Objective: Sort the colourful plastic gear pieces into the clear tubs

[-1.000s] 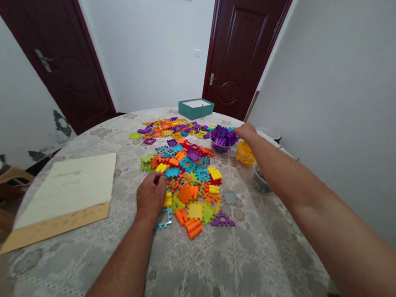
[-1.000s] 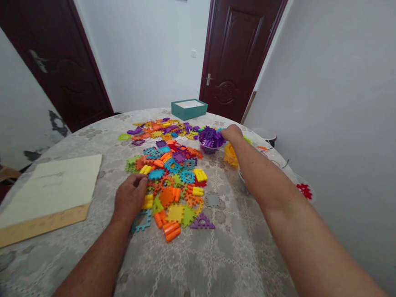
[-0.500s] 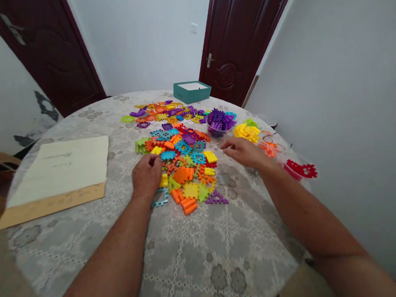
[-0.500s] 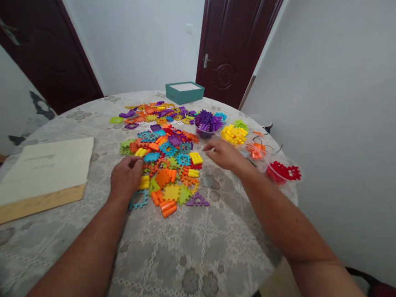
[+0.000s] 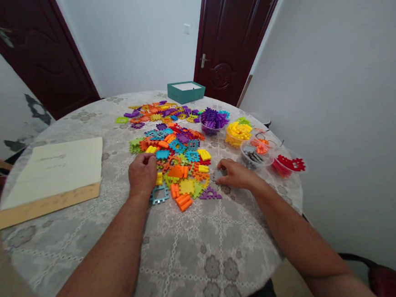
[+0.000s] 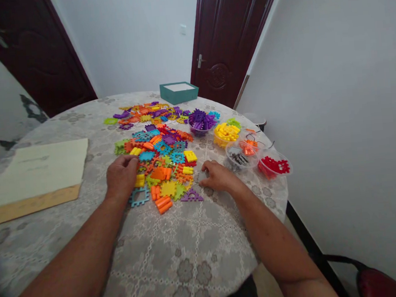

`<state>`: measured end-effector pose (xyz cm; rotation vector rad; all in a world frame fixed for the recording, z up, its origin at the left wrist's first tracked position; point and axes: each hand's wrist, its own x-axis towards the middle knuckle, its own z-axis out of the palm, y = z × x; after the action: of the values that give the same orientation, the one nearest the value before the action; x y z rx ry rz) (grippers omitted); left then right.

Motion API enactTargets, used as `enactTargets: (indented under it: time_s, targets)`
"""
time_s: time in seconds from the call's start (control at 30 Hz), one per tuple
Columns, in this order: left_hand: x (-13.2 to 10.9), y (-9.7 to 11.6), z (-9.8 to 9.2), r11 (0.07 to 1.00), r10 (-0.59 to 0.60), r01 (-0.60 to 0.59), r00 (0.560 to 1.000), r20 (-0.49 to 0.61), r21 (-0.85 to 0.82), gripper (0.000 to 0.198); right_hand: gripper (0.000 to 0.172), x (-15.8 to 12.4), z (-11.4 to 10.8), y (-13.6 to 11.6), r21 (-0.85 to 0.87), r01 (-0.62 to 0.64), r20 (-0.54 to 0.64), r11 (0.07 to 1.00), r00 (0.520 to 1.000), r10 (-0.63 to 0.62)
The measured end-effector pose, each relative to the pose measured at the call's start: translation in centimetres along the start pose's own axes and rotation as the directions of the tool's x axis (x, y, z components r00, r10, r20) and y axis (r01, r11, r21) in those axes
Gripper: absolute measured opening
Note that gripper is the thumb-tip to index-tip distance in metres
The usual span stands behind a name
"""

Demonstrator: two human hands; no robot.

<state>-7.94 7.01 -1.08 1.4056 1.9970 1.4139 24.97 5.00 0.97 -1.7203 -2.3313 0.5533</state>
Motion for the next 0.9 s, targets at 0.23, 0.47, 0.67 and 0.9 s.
enactTargets:
  time_s: [0.23, 0.47, 0.67, 0.9]
  targets:
    - [0.3, -0.2, -0.2, 1.000, -0.024, 0.024, 1.000, 0.001, 0.017, 0.026, 0.009, -0.6, -1.4, -0.9, 0.285, 0.186, -0.202, 0.941, 0.971, -0.131]
    - [0.3, -0.5, -0.1, 0.999, 0.003, -0.004, 1.000, 0.013, 0.036, 0.026, 0.016, -2.0, -5.2, 2.1, -0.051, -0.034, -0.846, 0.998, 0.533, -0.025]
    - [0.2, -0.5, 0.0, 1.000, 0.011, -0.012, 0.999, 0.037, 0.029, 0.028, 0.029, -2.2, -5.4, 7.1, -0.117, -0.368, -0.854, 0.923, 0.512, 0.096]
    - [0.2, -0.8, 0.2, 0.998, 0.050, -0.051, 0.997, 0.057, 0.021, 0.027, 0.024, -2.0, -5.6, 5.3, -0.118, -0.249, -0.858, 0.961, 0.513, 0.028]
